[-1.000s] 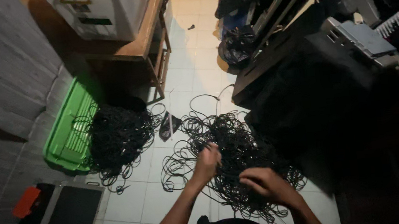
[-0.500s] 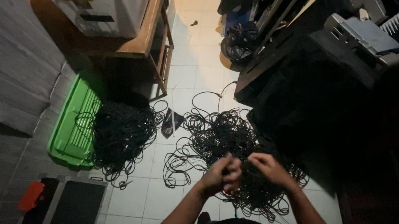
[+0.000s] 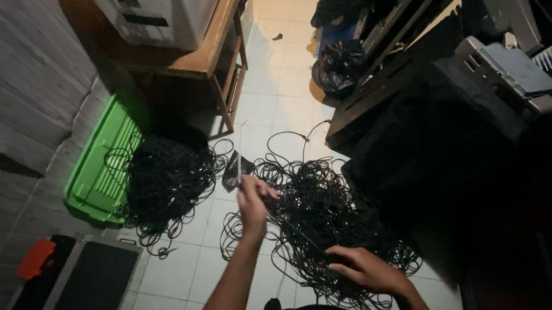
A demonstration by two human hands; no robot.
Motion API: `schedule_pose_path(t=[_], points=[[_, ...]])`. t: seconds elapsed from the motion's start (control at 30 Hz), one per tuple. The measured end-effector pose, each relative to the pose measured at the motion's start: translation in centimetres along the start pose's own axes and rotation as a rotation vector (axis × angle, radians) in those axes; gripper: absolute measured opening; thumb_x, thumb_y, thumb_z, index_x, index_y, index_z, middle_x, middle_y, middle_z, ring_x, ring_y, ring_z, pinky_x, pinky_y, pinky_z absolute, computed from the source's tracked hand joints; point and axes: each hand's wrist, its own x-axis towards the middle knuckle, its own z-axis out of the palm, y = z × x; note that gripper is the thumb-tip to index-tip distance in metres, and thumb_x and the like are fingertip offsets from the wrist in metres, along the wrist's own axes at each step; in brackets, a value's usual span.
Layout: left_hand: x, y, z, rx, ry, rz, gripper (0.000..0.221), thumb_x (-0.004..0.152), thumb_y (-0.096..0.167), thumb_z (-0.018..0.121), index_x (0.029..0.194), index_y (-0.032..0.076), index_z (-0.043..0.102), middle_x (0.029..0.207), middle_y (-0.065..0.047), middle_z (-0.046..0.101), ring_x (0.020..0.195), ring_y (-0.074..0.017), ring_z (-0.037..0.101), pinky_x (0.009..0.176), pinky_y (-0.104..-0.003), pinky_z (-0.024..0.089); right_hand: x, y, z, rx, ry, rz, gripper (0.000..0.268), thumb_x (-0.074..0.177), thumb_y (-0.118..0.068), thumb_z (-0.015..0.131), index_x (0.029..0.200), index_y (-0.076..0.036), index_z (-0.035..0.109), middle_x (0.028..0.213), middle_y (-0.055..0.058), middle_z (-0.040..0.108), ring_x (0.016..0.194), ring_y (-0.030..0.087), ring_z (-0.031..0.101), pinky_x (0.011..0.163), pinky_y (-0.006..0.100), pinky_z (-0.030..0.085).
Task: The person coils a long black cable into a neat circular bundle by hand, then places the coiled cable into a white plastic storage bin.
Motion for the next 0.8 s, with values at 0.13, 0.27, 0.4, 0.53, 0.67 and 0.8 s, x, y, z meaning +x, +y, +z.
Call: schedule_pose_path(t=[0.13, 0.27, 0.4, 0.53, 0.67, 0.8], points=[[-2.9, -3.8, 1.1, 0.576, -0.261, 0.099, 0.061, 0.109, 0.045, 0.033, 0.064, 0.01, 0.053, 0.06, -0.007, 0.061, 0.055, -0.0194, 0.061, 0.06, -0.033, 0.055, 0.0, -0.2, -2.0, -0.134, 0.157, -0.23, 0.026, 0.095, -0.021, 0.065, 0.118, -0.009, 0.071, 0.111, 0.008, 0.078, 0.098, 0.02, 0.076, 0.087, 0.033, 0.061], [-6.8, -6.4, 2.4, 0.911, -0.609, -0.18, 0.071, 0.105, 0.063, 0.022, 0.07, 0.015, 0.061, 0.063, -0.002, 0.063, 0.058, -0.0171, 0.061, 0.06, -0.03, 0.049, 0.1, 0.5, -5.3, -0.271, 0.357, -0.413, 0.019, 0.09, -0.012, 0.071, 0.107, -0.007, 0.075, 0.102, 0.009, 0.078, 0.091, 0.021, 0.076, 0.08, 0.032, 0.061], [-9.4, -6.5, 2.8, 0.37, -1.076, -0.524, 0.067, 0.107, 0.069, 0.007, 0.083, 0.017, 0.042, 0.066, 0.006, 0.043, 0.055, -0.0113, 0.044, 0.053, -0.023, 0.045, 1.0, 2.1, -9.1, -0.068, 0.462, -0.353, 0.018, 0.084, -0.013, 0.075, 0.101, -0.005, 0.078, 0.095, 0.007, 0.079, 0.085, 0.019, 0.078, 0.078, 0.031, 0.062], [-9.5, -4.2, 3.1, 0.075, -1.174, -0.746, 0.052, 0.11, 0.06, 0.023, 0.085, 0.018, 0.042, 0.064, 0.006, 0.039, 0.049, -0.0061, 0.038, 0.042, -0.02, 0.036, 3.4, 6.5, -8.7, 0.228, 0.381, -0.194, 0.018, 0.089, -0.015, 0.073, 0.1, -0.003, 0.078, 0.092, 0.007, 0.078, 0.085, 0.017, 0.073, 0.077, 0.03, 0.058], [-8.9, -0.7, 2.8, -0.173, -1.061, -0.912, 0.032, 0.11, 0.044, 0.046, 0.095, 0.016, 0.049, 0.066, 0.006, 0.041, 0.05, -0.003, 0.036, 0.043, -0.019, 0.033, 7.5, 12.4, -3.6, 0.334, 0.387, -0.257, 0.019, 0.095, -0.018, 0.068, 0.1, -0.001, 0.075, 0.096, 0.005, 0.076, 0.092, 0.013, 0.069, 0.083, 0.028, 0.055], [-9.3, 1.1, 2.6, -0.129, -1.126, -0.904, 0.028, 0.108, 0.039, 0.051, 0.092, 0.015, 0.048, 0.062, 0.005, 0.041, 0.047, -0.0067, 0.042, 0.041, -0.021, 0.035, 10.1, 16.7, -0.9, 0.505, 0.327, -0.29, 0.023, 0.099, -0.021, 0.066, 0.1, 0.001, 0.074, 0.095, 0.004, 0.075, 0.091, 0.011, 0.066, 0.084, 0.028, 0.054]])
